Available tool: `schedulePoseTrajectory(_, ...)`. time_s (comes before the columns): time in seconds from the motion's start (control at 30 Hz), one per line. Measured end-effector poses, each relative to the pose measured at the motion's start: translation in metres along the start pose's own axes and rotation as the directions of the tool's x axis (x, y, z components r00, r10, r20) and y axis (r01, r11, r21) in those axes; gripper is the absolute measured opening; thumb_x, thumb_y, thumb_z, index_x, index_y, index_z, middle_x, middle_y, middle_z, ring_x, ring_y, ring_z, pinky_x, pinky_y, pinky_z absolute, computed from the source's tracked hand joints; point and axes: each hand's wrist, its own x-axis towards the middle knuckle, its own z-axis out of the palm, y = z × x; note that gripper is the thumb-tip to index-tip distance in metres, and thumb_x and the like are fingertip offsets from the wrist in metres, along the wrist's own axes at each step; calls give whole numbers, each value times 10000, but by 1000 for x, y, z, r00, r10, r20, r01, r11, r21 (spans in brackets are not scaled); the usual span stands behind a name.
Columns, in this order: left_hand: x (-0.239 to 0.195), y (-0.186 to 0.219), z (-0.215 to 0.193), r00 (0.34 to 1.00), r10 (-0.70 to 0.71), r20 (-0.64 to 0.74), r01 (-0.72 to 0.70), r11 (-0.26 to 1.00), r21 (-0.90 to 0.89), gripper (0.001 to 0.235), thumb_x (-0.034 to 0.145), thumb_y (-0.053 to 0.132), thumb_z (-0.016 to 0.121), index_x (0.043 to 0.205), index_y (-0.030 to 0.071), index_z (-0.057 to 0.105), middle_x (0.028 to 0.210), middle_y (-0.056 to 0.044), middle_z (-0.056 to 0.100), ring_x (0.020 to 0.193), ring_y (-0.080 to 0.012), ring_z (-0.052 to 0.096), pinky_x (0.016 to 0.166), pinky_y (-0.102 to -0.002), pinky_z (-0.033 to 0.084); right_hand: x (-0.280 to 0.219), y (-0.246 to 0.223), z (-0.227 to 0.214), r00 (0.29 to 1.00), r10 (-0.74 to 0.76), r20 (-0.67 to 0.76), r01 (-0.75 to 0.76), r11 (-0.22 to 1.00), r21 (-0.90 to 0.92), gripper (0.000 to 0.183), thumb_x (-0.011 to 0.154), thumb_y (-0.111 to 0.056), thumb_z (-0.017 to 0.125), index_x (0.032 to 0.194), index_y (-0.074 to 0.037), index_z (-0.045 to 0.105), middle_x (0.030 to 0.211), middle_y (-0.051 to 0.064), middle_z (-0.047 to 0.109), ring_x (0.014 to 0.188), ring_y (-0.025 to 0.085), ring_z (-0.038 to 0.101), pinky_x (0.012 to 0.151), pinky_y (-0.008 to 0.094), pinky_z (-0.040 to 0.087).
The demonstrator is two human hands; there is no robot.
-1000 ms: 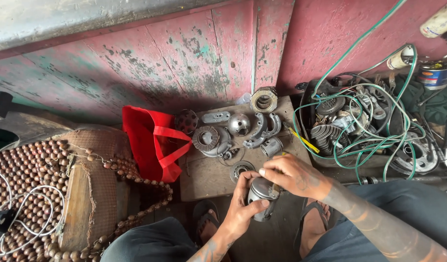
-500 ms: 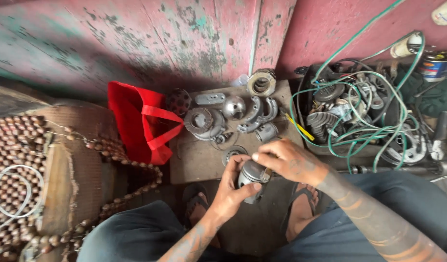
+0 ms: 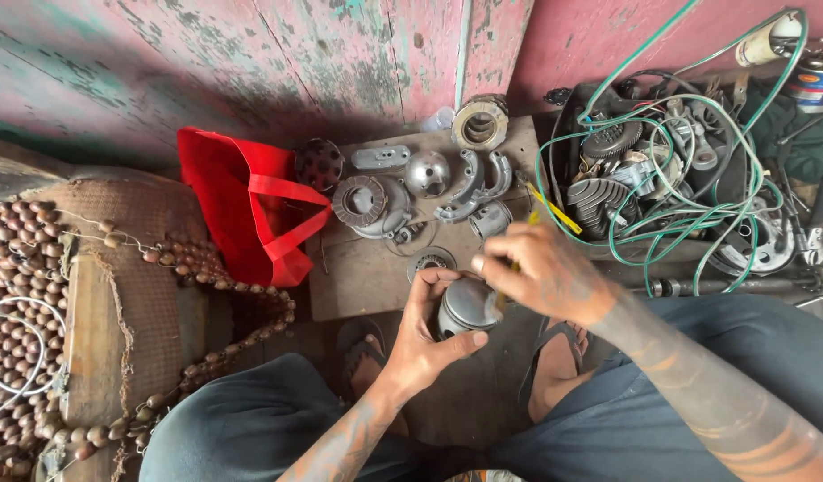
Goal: Cleaning a motorcycle piston by scraping debris from its grooves using a small hand tool.
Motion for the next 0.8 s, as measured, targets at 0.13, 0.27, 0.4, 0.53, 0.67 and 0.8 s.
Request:
schedulePoseTrajectory(0.13, -1, 6, 0, 1000, 28, -4, -28, 1000, -12, 744, 715, 150, 932, 1275, 23, 459, 1276, -196, 640, 1167, -240, 643, 1039, -407, 496, -1, 2, 1, 1000, 11, 4, -11, 992, 127, 432, 982, -368, 591, 685, -75, 702, 580, 124, 598, 621, 298, 629, 648, 371, 526)
schedulePoseTrajectory(0.27, -1, 11, 1, 998, 38, 43, -35, 997, -62, 745, 723, 153, 921, 1279, 6, 447, 1273, -221, 632, 1158, -248, 649, 1032, -404, 508, 3, -6, -4, 997, -60, -38, 62, 997, 44, 471, 1020, -351, 506, 605, -147, 598, 499, 17, 463, 538, 195, 502, 607, 300, 462)
schedulePoseTrajectory(0.4, 0, 16, 3, 998, 51, 42, -48, 997, -66, 748, 729, 172, 917, 1285, 4, 445, 1286, -238, 627, 1178, -259, 646, 1038, -405, 509, -3, 2, 2, 971, -178, -162, 182, 983, 14, 365, 1012, -229, 573, 691, -70, 642, 558, 110, 504, 598, 321, 592, 605, 391, 494)
schedulePoseTrajectory(0.53, 2, 11, -3, 997, 55, 48, -51, 996, -80, 740, 735, 173, 912, 1278, -5, 442, 1277, -245, 634, 1168, -264, 658, 1022, -400, 519, 1, 0, -6, 974, -181, -133, 168, 980, -103, 413, 987, -309, 562, 617, -125, 557, 501, 62, 438, 578, 281, 549, 605, 368, 475)
schedulePoseTrajectory(0.67, -1, 11, -2, 995, 70, 67, -62, 991, -120, 744, 737, 166, 909, 1283, -14, 437, 1280, -262, 622, 1165, -285, 656, 1012, -419, 529, 1, 4, -8, 988, -141, -58, 139, 990, -34, 458, 1007, -380, 451, 607, -178, 543, 500, -3, 446, 582, 211, 484, 631, 327, 424)
schedulePoseTrajectory(0.8, -1, 8, -5, 994, 83, 71, -73, 989, -128, 727, 743, 148, 903, 1273, -15, 432, 1277, -272, 621, 1163, -290, 658, 1004, -420, 533, 0, -4, -8, 972, -223, -70, 219, 974, -60, 423, 996, -400, 479, 631, -196, 541, 517, 1, 466, 613, 217, 521, 641, 328, 437)
